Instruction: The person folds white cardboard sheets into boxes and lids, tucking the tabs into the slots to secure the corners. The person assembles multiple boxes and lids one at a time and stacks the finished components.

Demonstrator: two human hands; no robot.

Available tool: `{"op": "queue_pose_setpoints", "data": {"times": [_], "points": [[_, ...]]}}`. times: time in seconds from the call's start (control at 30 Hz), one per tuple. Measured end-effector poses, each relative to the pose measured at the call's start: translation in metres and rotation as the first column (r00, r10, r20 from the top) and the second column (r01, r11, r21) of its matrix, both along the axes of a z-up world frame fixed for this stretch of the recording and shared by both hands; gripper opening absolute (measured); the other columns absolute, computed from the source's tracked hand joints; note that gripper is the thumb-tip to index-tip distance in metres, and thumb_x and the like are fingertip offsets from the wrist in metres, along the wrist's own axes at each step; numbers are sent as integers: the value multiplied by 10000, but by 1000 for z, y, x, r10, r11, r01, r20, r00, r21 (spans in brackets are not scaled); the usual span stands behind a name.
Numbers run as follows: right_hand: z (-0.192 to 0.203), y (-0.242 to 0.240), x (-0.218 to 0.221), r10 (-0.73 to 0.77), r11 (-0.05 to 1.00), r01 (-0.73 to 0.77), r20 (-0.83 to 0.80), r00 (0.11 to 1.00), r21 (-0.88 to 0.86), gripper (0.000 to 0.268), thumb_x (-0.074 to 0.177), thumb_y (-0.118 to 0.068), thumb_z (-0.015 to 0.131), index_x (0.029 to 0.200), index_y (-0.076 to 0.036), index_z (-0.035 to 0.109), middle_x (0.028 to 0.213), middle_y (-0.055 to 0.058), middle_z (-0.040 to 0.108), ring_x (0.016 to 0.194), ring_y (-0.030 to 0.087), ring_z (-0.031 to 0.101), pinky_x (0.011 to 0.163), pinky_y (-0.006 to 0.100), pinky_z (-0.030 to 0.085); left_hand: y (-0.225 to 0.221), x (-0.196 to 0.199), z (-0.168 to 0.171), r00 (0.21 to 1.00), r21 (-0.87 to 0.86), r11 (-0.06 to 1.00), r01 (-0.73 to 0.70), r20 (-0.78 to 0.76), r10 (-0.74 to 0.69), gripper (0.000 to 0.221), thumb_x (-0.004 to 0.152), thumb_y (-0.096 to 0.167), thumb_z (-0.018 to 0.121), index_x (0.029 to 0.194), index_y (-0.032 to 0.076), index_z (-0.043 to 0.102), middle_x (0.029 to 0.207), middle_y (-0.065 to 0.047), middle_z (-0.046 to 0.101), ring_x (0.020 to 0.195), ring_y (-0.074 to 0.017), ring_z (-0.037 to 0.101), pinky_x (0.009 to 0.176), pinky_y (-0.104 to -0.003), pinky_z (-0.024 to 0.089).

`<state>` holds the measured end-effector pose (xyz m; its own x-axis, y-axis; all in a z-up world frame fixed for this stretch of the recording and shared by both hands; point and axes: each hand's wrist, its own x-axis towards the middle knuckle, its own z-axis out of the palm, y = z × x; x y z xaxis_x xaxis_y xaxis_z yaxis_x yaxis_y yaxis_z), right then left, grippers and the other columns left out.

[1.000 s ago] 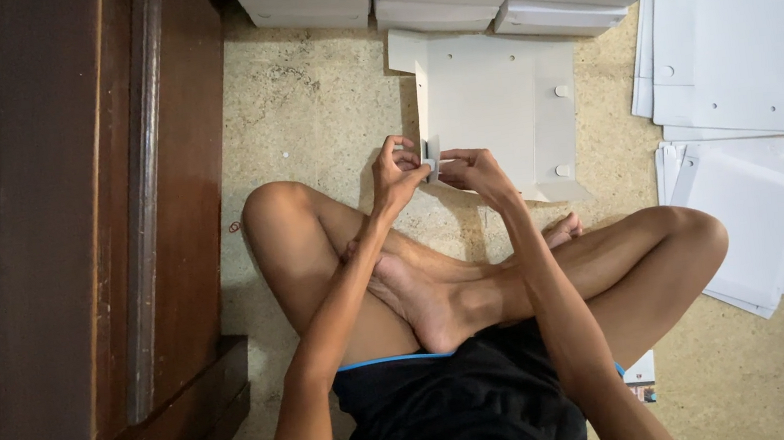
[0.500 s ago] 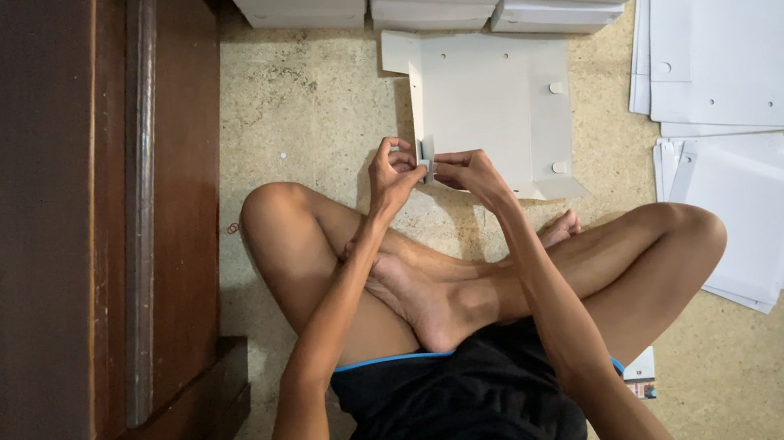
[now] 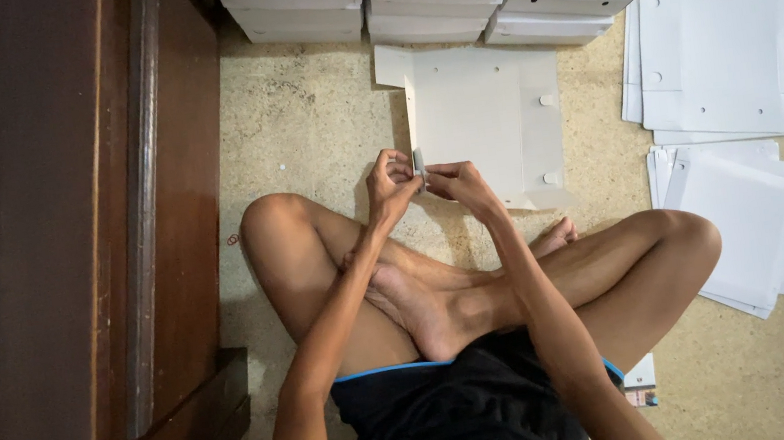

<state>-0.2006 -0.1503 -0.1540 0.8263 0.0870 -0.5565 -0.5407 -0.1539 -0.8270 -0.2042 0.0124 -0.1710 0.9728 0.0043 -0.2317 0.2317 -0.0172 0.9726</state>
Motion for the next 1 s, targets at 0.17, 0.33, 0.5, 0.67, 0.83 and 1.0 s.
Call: {"op": "queue_pose_setpoints", "data": {"times": [0.17, 0.33, 0.5, 0.67, 0.83, 1.0], "points": [[-3, 9, 6, -13, 1000, 13, -19, 1000, -23, 161, 860, -170, 734, 991, -77, 748, 945, 154, 722, 842, 281, 729, 787, 377, 598, 6, -1, 6, 999, 27, 1000, -16, 40, 15, 331, 811, 237, 794, 1017, 54, 608, 776, -108, 680, 720, -181, 697, 669, -328, 551], [-16, 9, 13, 43, 998, -43, -10, 999, -43, 143, 886, -157, 691, 950, -33, 725, 927, 172, 705, 842, 313, 727, 790, 412, 595, 9, -8, 26, 998, 100, 995, 22, 53, -27, 483, 788, 380, 836, 1035, 45, 591, 764, -119, 659, 716, -221, 693, 657, -353, 561], [-19, 10, 15, 84, 994, -83, 9, 996, -66, 119, 914, -98, 620, 927, 7, 676, 878, 179, 678, 793, 299, 721, 756, 402, 603, 6, -9, 25, 978, 246, 969, 1, 202, -53, 332, 775, 149, 755, 1057, 60, 605, 748, -157, 685, 713, -304, 717, 637, -378, 566], [-45, 8, 16, 124, 987, -123, 3, 992, -105, 129, 935, -130, 613, 915, -16, 670, 834, 152, 695, 761, 249, 716, 717, 360, 597, 1, -8, 17, 971, 312, 950, -8, 231, -68, 298, 745, 140, 726, 1004, 112, 581, 710, -123, 676, 624, -255, 700, 587, -349, 582], [-50, 10, 21, 150, 971, -147, 2, 989, -186, 159, 913, -145, 615, 922, -37, 732, 812, 141, 723, 735, 229, 729, 657, 307, 580, 0, -9, 18, 961, 279, 960, 5, 265, -83, 264, 757, 74, 678, 992, 72, 557, 716, -152, 641, 610, -272, 676, 562, -373, 552], [-32, 6, 17, 214, 933, -180, 78, 974, -312, 145, 889, -170, 652, 938, -86, 759, 782, 120, 746, 690, 208, 742, 641, 313, 589, 4, -14, 22, 957, 298, 954, -29, 285, -60, 237, 754, 34, 635, 976, 61, 559, 727, -159, 623, 619, -293, 665, 561, -408, 536]]}}
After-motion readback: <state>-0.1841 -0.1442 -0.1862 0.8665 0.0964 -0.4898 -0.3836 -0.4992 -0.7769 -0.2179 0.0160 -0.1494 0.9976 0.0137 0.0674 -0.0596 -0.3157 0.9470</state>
